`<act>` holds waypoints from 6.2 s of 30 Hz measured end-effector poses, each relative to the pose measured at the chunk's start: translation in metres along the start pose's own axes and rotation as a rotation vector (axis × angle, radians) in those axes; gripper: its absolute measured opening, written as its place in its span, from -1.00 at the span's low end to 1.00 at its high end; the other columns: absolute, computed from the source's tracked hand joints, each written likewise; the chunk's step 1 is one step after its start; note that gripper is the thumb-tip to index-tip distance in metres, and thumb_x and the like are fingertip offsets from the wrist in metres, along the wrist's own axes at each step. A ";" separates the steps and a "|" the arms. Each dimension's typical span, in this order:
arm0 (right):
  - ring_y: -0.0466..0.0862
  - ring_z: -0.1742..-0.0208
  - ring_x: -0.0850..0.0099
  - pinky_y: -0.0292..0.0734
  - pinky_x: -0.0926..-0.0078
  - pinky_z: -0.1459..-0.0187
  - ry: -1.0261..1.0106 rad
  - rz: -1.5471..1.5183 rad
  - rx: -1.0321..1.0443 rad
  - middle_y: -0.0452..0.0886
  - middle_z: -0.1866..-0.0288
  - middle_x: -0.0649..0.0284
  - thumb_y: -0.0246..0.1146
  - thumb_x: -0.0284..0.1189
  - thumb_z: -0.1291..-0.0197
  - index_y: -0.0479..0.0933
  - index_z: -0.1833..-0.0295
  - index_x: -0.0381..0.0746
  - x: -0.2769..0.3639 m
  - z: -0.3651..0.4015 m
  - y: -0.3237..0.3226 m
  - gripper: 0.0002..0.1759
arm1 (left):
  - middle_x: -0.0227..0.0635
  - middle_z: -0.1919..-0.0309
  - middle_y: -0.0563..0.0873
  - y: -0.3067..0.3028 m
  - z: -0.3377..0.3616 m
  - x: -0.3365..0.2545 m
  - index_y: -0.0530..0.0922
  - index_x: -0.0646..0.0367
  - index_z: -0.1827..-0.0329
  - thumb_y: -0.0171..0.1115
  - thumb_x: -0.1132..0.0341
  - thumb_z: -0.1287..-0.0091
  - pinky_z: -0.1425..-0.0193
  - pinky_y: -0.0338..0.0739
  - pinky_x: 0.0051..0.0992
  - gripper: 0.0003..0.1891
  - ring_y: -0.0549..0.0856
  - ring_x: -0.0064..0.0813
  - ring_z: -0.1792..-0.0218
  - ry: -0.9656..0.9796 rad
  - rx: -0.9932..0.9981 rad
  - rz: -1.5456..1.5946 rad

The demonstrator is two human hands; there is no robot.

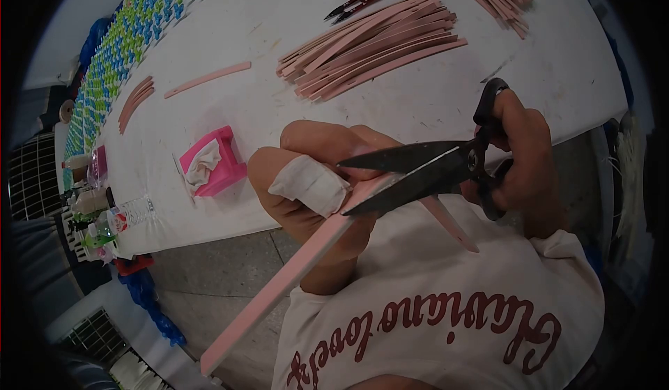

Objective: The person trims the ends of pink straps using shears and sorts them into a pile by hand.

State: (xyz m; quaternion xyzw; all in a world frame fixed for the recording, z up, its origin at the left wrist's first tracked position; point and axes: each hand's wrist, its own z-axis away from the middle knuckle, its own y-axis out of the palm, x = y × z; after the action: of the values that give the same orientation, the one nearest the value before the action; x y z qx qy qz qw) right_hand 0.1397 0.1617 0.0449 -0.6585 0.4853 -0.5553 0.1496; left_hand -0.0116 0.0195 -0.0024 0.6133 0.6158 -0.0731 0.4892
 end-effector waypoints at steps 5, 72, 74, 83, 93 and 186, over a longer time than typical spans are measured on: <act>0.56 0.54 0.40 0.49 0.58 0.51 -0.002 -0.022 0.008 0.46 0.50 0.21 0.48 -0.39 0.46 0.36 0.26 -0.35 -0.001 0.001 0.002 -0.42 | 0.09 0.34 0.54 0.001 0.001 0.002 0.20 0.17 0.07 0.08 0.41 -0.27 0.40 0.70 -0.31 -0.73 0.68 -0.07 0.37 0.014 -0.001 0.080; 0.47 0.47 0.35 0.39 0.53 0.45 0.088 -0.155 0.005 0.40 0.45 0.17 0.40 -0.46 0.41 0.34 0.16 -0.31 -0.007 0.000 0.013 -0.42 | -0.11 0.25 0.50 0.025 -0.008 0.007 0.23 0.26 0.11 0.10 0.66 -0.16 0.41 0.70 -0.34 -0.70 0.67 -0.16 0.41 0.067 -0.255 0.202; 0.50 0.46 0.32 0.43 0.49 0.43 0.046 -0.088 0.003 0.41 0.44 0.16 0.42 -0.44 0.45 0.33 0.17 -0.33 -0.006 0.001 0.012 -0.40 | -0.11 0.26 0.50 0.030 -0.004 0.001 0.23 0.26 0.12 0.11 0.66 -0.14 0.40 0.70 -0.34 -0.69 0.67 -0.18 0.42 0.022 -0.301 0.186; 0.57 0.49 0.31 0.49 0.48 0.45 0.024 -0.001 -0.016 0.45 0.47 0.15 0.42 -0.44 0.47 0.34 0.23 -0.36 0.001 0.001 0.013 -0.42 | 0.01 0.10 0.51 0.013 0.011 0.007 0.15 0.27 -0.19 0.05 0.45 -0.27 0.46 0.72 -0.21 -0.55 0.66 -0.14 0.24 0.095 -0.200 -0.015; 0.60 0.47 0.34 0.51 0.51 0.46 0.027 0.019 0.001 0.48 0.47 0.16 0.41 -0.42 0.39 0.35 0.24 -0.35 0.003 0.003 0.010 -0.47 | -0.05 0.20 0.53 0.008 0.005 0.007 0.25 0.37 -0.08 0.16 0.46 -0.20 0.50 0.72 -0.24 -0.58 0.66 -0.18 0.26 0.115 -0.192 -0.132; 0.24 0.58 0.73 0.15 0.75 0.58 0.341 -1.116 -0.007 0.25 0.59 0.46 0.24 -0.29 -0.04 0.31 0.42 -0.23 0.021 -0.027 0.041 -0.72 | -0.13 0.26 0.56 0.038 0.001 0.009 0.23 0.21 0.09 0.15 0.72 -0.08 0.35 0.66 -0.47 -0.60 0.64 -0.43 0.33 -0.135 -0.351 0.239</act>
State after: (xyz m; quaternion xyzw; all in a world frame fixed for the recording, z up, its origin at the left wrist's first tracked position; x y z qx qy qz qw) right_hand 0.0950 0.1341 0.0368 -0.7163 0.0841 -0.6468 -0.2481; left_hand 0.0223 0.0345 0.0103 0.5809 0.5078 0.0527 0.6339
